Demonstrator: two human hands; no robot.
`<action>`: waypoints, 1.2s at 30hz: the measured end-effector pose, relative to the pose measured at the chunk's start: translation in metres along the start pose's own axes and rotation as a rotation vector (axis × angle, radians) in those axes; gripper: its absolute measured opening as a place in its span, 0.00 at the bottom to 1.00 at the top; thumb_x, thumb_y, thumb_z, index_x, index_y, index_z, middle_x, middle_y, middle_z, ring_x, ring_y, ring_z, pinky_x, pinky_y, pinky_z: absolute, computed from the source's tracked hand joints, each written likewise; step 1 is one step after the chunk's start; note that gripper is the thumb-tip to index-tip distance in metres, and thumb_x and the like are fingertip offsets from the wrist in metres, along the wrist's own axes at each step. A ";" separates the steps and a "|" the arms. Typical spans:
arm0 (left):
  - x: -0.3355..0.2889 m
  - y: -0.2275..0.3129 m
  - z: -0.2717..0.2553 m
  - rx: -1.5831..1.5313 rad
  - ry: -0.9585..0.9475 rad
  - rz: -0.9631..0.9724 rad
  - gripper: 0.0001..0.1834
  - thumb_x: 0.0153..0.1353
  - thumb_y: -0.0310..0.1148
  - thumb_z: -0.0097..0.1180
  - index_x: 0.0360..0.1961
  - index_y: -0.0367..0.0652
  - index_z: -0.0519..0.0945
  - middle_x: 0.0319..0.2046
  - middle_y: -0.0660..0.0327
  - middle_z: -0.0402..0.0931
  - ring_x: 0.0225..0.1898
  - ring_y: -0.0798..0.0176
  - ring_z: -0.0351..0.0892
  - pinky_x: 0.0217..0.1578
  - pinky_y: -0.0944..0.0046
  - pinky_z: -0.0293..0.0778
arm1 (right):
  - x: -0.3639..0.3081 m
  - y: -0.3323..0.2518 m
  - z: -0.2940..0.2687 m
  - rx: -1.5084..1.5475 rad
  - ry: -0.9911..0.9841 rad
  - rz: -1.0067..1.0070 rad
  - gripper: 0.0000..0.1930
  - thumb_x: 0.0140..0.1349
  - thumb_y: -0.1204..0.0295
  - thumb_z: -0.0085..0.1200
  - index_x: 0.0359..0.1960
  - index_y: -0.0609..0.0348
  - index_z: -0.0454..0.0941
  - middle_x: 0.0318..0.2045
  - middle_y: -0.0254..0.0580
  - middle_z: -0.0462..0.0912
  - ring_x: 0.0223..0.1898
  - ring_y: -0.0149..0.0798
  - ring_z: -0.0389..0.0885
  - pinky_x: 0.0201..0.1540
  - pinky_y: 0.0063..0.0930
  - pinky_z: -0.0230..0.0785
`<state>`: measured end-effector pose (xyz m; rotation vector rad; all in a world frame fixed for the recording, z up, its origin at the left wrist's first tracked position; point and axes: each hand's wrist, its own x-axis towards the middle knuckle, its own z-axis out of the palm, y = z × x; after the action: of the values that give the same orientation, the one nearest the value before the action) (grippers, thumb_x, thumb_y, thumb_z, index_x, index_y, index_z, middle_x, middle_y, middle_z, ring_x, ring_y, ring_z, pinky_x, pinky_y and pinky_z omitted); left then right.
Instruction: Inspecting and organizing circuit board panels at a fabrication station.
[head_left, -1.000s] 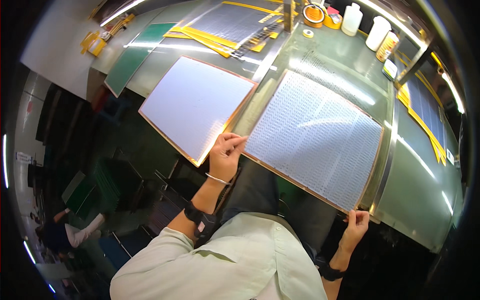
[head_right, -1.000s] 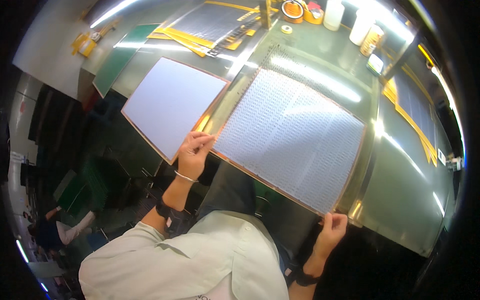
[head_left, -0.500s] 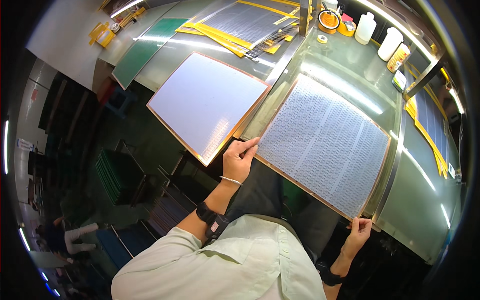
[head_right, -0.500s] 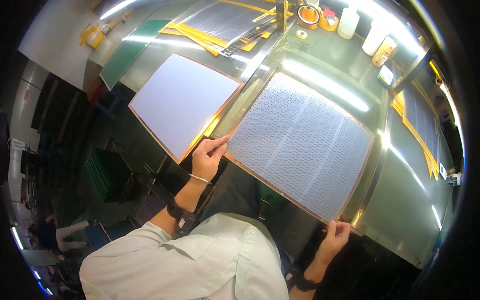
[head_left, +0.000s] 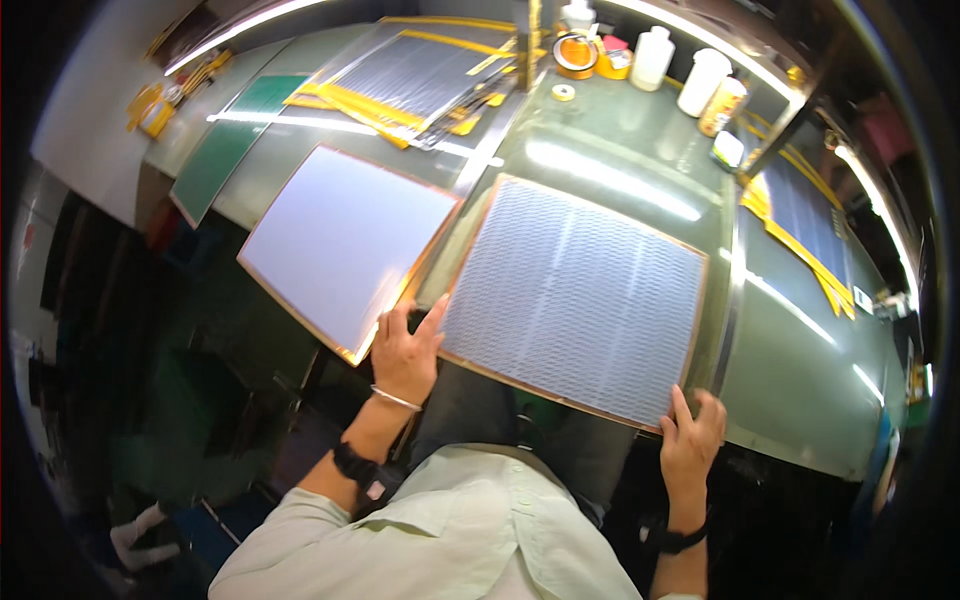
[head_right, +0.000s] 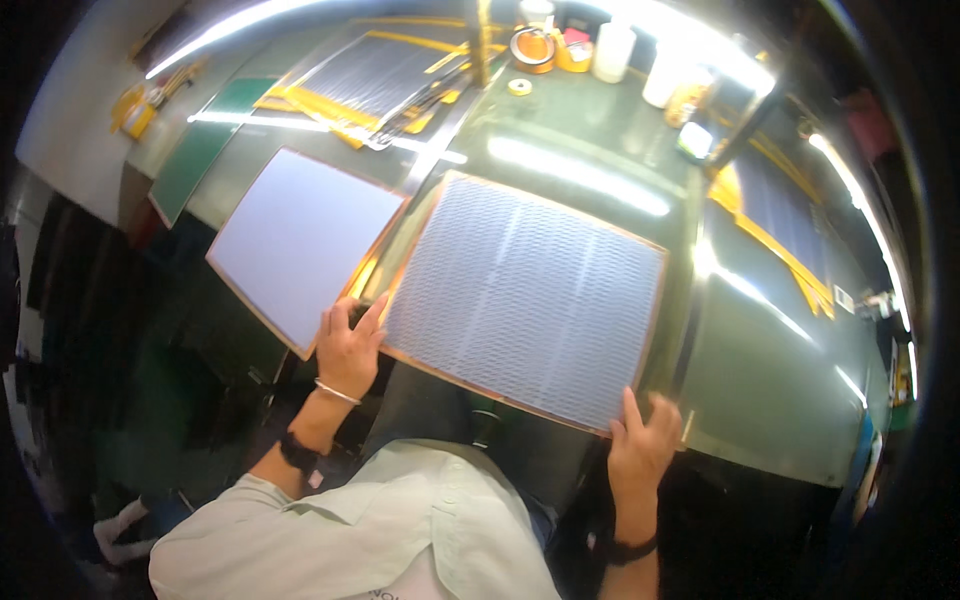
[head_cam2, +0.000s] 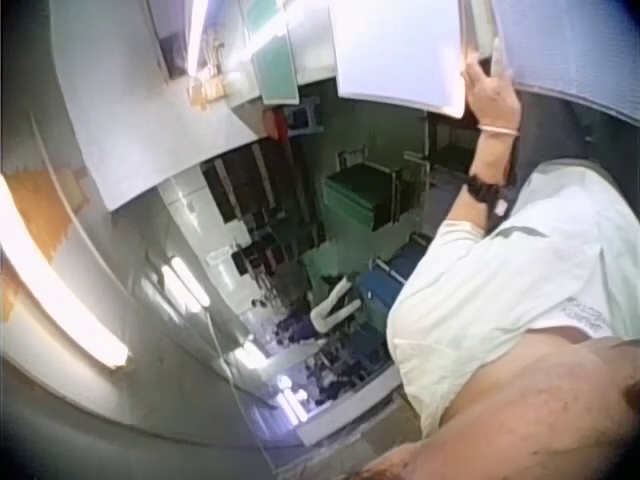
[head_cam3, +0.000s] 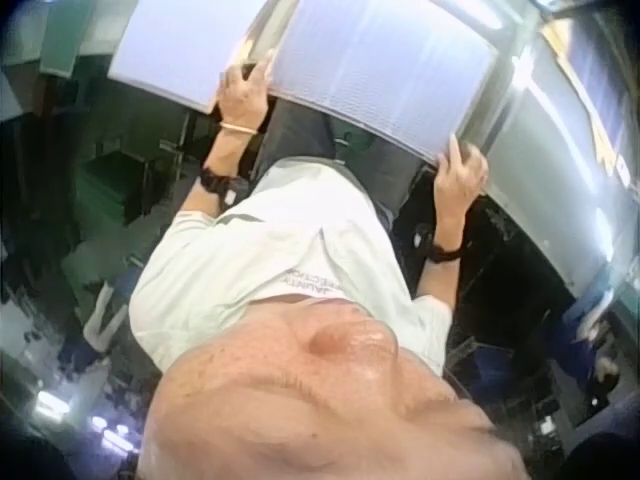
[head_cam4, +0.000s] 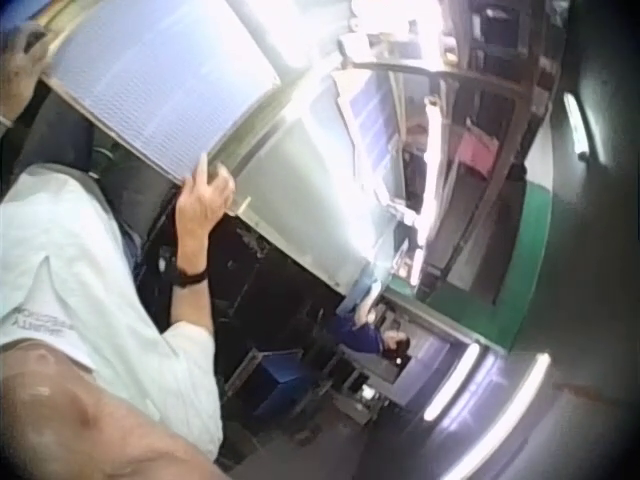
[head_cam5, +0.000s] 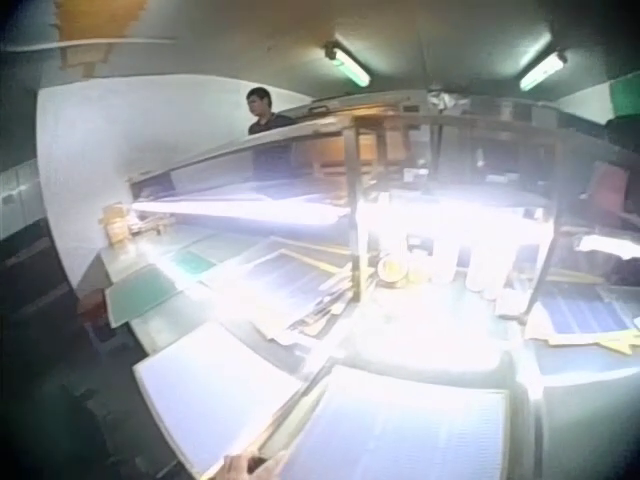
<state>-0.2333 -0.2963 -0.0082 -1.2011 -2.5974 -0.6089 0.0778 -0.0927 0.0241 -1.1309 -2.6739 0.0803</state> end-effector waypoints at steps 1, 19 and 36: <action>0.009 -0.001 -0.005 0.054 0.027 0.160 0.23 0.50 0.30 0.57 0.51 0.51 0.76 0.48 0.53 0.71 0.55 0.51 0.64 0.50 0.51 0.62 | 0.019 0.004 0.001 -0.010 -0.003 -0.070 0.21 0.50 0.74 0.58 0.48 0.57 0.76 0.56 0.43 0.66 0.54 0.52 0.63 0.55 0.41 0.57; 0.168 -0.007 0.095 0.136 -0.205 0.300 0.32 0.61 0.52 0.44 0.60 0.42 0.64 0.64 0.60 0.56 0.68 0.54 0.45 0.62 0.38 0.40 | 0.176 0.060 0.054 -0.179 -0.097 -0.389 0.22 0.51 0.64 0.57 0.42 0.73 0.75 0.51 0.54 0.73 0.55 0.50 0.68 0.57 0.39 0.59; 0.175 0.007 0.083 0.090 -0.260 0.290 0.35 0.59 0.54 0.47 0.59 0.39 0.65 0.61 0.56 0.59 0.67 0.54 0.48 0.63 0.42 0.41 | 0.201 0.078 0.057 -0.054 -0.016 -0.295 0.28 0.55 0.61 0.53 0.55 0.62 0.66 0.56 0.46 0.66 0.57 0.48 0.61 0.56 0.43 0.53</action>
<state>-0.3419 -0.1362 -0.0172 -1.6824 -2.5417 -0.2922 -0.0162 0.1079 -0.0029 -0.7404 -2.8391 -0.0342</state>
